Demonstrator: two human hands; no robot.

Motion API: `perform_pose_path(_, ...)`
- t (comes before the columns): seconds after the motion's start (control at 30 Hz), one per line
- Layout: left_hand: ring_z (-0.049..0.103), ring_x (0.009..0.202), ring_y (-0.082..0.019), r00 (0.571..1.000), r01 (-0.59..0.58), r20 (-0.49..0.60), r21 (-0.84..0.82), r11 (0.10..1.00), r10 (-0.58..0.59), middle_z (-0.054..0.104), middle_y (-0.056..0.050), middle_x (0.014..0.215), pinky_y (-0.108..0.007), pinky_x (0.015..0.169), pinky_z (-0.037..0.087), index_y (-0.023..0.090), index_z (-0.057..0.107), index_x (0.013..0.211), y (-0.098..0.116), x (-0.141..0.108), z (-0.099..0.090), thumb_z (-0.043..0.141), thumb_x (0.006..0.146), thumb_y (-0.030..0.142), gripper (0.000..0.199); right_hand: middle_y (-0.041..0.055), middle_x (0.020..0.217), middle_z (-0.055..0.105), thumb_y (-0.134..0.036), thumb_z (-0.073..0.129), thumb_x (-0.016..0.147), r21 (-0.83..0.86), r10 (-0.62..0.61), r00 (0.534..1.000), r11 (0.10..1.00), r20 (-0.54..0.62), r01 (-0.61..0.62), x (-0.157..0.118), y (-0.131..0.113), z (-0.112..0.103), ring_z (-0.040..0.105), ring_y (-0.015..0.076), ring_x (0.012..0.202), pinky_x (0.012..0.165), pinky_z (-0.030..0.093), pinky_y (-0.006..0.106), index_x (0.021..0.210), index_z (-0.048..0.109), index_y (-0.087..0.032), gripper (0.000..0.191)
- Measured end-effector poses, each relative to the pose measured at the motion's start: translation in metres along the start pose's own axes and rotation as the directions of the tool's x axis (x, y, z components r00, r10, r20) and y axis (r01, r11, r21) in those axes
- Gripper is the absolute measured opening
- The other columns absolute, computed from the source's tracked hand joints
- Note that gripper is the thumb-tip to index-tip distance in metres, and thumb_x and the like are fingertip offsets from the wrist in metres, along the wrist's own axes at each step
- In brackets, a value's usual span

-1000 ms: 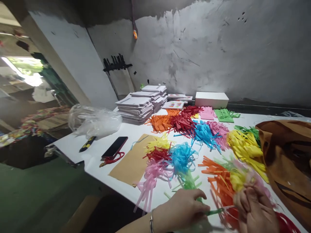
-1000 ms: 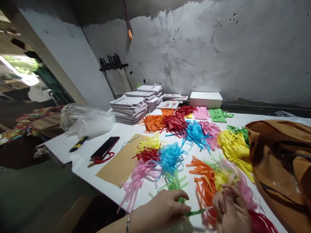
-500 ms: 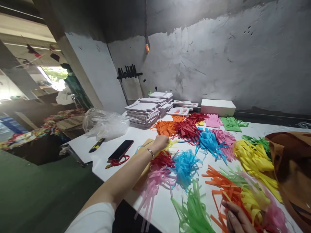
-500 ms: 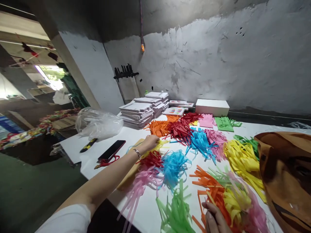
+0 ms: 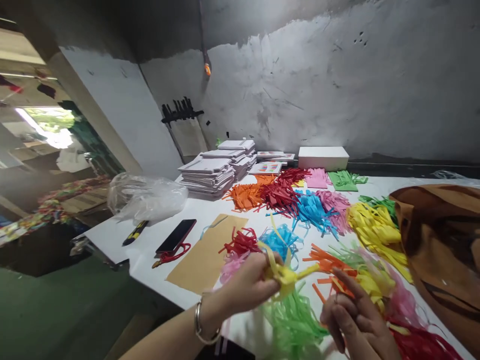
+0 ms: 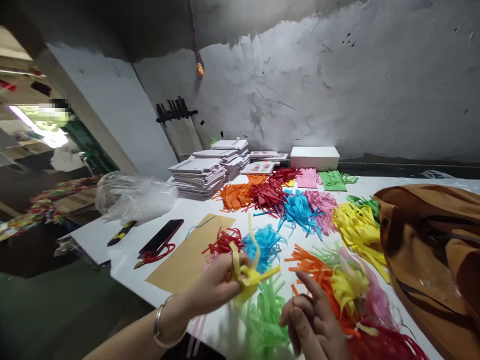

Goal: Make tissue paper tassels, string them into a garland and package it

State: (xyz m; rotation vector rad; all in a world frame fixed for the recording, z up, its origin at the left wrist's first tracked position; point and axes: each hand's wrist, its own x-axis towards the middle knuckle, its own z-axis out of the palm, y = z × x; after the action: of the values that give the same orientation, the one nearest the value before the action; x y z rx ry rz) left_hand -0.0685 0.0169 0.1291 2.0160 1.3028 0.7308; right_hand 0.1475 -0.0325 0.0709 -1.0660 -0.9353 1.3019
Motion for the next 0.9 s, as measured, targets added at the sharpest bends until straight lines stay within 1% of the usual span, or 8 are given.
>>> perform_pose_path(0.07, 0.044, 0.058, -0.010, 0.998, 0.017, 0.067, -0.108, 0.994, -0.010, 0.049, 0.005, 0.062, -0.020, 0.053, 0.032, 0.017, 0.054, 0.071, 0.008, -0.009, 0.020, 0.051, 0.068, 0.008, 0.010, 0.0007, 0.066, 0.061, -0.057, 0.071, 0.082, 0.041, -0.020, 0.994, 0.999, 0.104, 0.016, 0.002, -0.009, 0.005, 0.048, 0.0121, 0.049, 0.045, 0.038, 0.024, 0.113, 0.066, -0.024, 0.046)
perform_pose_path(0.2, 0.050, 0.069, -0.014, 0.998, 0.046, 0.049, -0.200, 0.979, -0.037, 0.057, 0.002, 0.072, -0.023, 0.063, 0.037, 0.017, 0.058, 0.076, 0.005, -0.013, 0.043, 0.050, 0.067, 0.009, 0.014, 0.0016, 0.066, 0.059, -0.054, 0.066, 0.088, 0.028, -0.050, 0.971, 0.999, 0.234, 0.044, 0.009, -0.006, 0.002, 0.053, 0.0121, 0.054, 0.049, 0.041, 0.023, 0.092, 0.067, -0.019, 0.035)
perform_pose_path(0.37, 0.059, 0.084, -0.019, 0.983, 0.169, 0.020, -0.466, 0.869, -0.180, 0.064, -0.003, 0.088, -0.027, 0.074, 0.046, 0.018, 0.062, 0.093, -0.012, -0.012, 0.059, 0.050, 0.080, 0.017, 0.018, -0.0022, 0.065, 0.052, -0.054, 0.059, 0.093, -0.027, -0.085, 0.985, 0.996, 0.151, 0.091, 0.008, 0.002, 0.001, 0.046, 0.0102, 0.055, 0.051, 0.036, 0.022, 0.090, 0.062, -0.020, 0.035)
perform_pose_path(0.43, 0.059, 0.106, -0.024, 0.979, 0.129, -0.063, -0.542, 0.831, -0.194, 0.066, -0.007, 0.110, -0.033, 0.087, 0.047, 0.020, 0.060, 0.114, -0.016, -0.013, 0.061, 0.050, 0.083, 0.019, 0.033, -0.0030, 0.065, 0.049, -0.054, 0.057, 0.094, -0.089, -0.115, 0.984, 0.988, 0.135, 0.128, 0.008, 0.002, 0.002, 0.044, 0.0106, 0.056, 0.051, 0.034, 0.023, 0.089, 0.062, -0.020, 0.035)
perform_pose_path(0.53, 0.048, 0.128, -0.027, 0.990, 0.001, -0.126, -0.441, 0.898, -0.063, 0.057, -0.011, 0.135, -0.040, 0.105, 0.040, 0.022, 0.056, 0.129, -0.014, -0.017, 0.059, 0.053, 0.091, 0.030, 0.039, -0.0033, 0.064, 0.049, -0.054, 0.056, 0.095, -0.128, -0.125, 0.981, 0.981, 0.146, 0.144, 0.010, 0.002, 0.004, 0.043, 0.0110, 0.056, 0.052, 0.034, 0.024, 0.088, 0.062, -0.020, 0.035)
perform_pose_path(0.67, 0.061, 0.096, -0.021, 0.991, -0.051, 0.098, -0.321, 0.946, 0.087, 0.068, -0.007, 0.097, -0.031, 0.089, 0.045, 0.020, 0.070, 0.097, -0.006, -0.021, 0.061, 0.048, 0.100, 0.038, 0.029, -0.0032, 0.063, 0.051, -0.055, 0.057, 0.093, -0.116, -0.117, 0.983, 0.984, 0.142, 0.134, 0.010, 0.003, 0.005, 0.045, 0.0113, 0.054, 0.052, 0.037, 0.023, 0.086, 0.062, -0.020, 0.036)
perform_pose_path(0.77, 0.058, 0.072, -0.015, 0.999, 0.025, 0.041, -0.433, 0.901, -0.008, 0.063, -0.002, 0.075, -0.025, 0.069, 0.044, 0.017, 0.069, 0.085, -0.008, -0.021, 0.069, 0.049, 0.100, 0.045, 0.037, -0.0004, 0.068, 0.060, -0.058, 0.060, 0.090, -0.198, -0.092, 0.995, 0.975, 0.042, 0.099, 0.005, 0.003, 0.004, 0.051, 0.0130, 0.054, 0.051, 0.040, 0.023, 0.099, 0.064, -0.021, 0.039)
perform_pose_path(0.9, 0.054, 0.067, -0.014, 0.998, 0.053, 0.000, -0.564, 0.824, -0.064, 0.059, -0.001, 0.071, -0.023, 0.063, 0.042, 0.015, 0.069, 0.089, -0.015, -0.020, 0.078, 0.053, 0.098, 0.048, 0.037, -0.0014, 0.056, 0.057, -0.060, 0.061, 0.087, -0.315, -0.055, 0.997, 0.947, 0.053, 0.069, -0.007, 0.002, 0.004, 0.047, 0.0110, 0.047, 0.043, 0.032, 0.021, 0.092, 0.068, -0.021, 0.040)
